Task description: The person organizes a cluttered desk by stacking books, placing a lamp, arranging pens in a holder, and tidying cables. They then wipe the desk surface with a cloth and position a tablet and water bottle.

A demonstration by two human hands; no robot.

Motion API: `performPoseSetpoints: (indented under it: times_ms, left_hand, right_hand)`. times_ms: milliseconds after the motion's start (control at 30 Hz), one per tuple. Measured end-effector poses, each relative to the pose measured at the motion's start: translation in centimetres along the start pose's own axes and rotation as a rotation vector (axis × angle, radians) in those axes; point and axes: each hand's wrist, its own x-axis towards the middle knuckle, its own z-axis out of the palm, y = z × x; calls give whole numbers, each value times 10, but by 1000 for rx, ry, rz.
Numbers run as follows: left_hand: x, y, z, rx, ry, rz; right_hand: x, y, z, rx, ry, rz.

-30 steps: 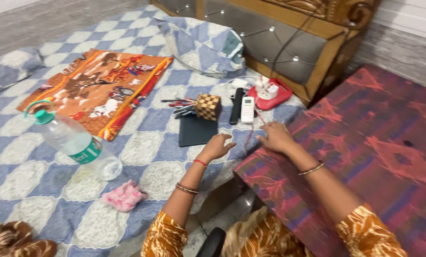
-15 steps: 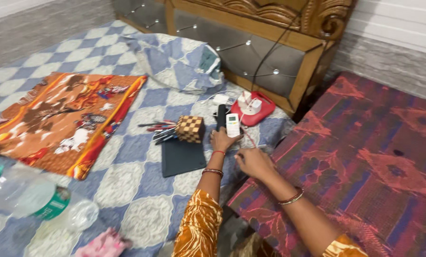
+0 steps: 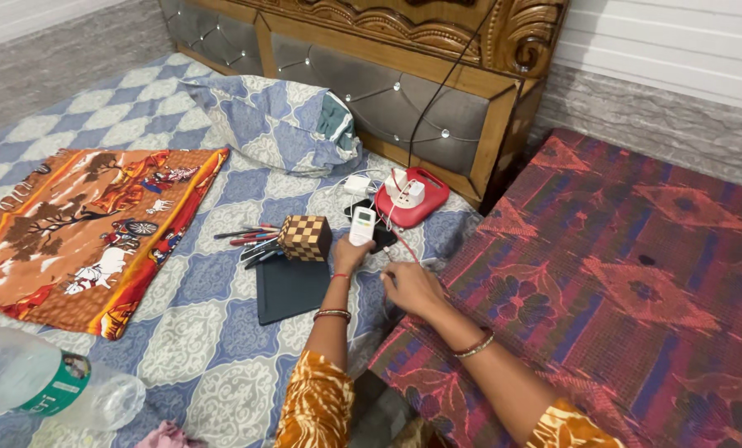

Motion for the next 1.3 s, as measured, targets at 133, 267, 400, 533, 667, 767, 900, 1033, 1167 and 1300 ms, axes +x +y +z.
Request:
performPoseSetpoints:
  times_ms: [133, 267, 400, 533, 667, 767, 900, 1033, 1167, 1300]
  left_hand:
    - [-46, 32, -18, -166, 136, 14]
    - [-109, 102, -43, 47, 267, 242]
    - [-161, 185, -49, 75, 270, 682]
    - [-184, 271, -14, -67, 71, 893]
    - [-215, 340, 72, -229, -115, 960]
    - [-252, 373, 167, -407, -261, 862]
    - [-311, 407, 297, -560, -396, 866]
    - [-358, 438, 398, -570, -615, 662]
    - [-376, 448, 471, -619, -671, 562]
    - [-365, 442, 493, -827, -769, 465]
  right_hand:
    - [9, 24, 12, 229, 140, -91]
    - [12, 27, 6, 674, 93, -4]
    - [12, 25, -30, 950, 175, 71]
    - [-14, 71, -107, 799, 446, -61]
    - [-74, 175, -202, 693, 778, 84]
    - [-148, 267, -281, 789, 945, 112]
    - [-247, 350, -367, 125, 919, 718]
    - [-279, 390, -417, -553, 808, 767]
    - [-264, 424, -446, -837, 653, 814]
    - [-247, 472, -466, -984, 488, 860]
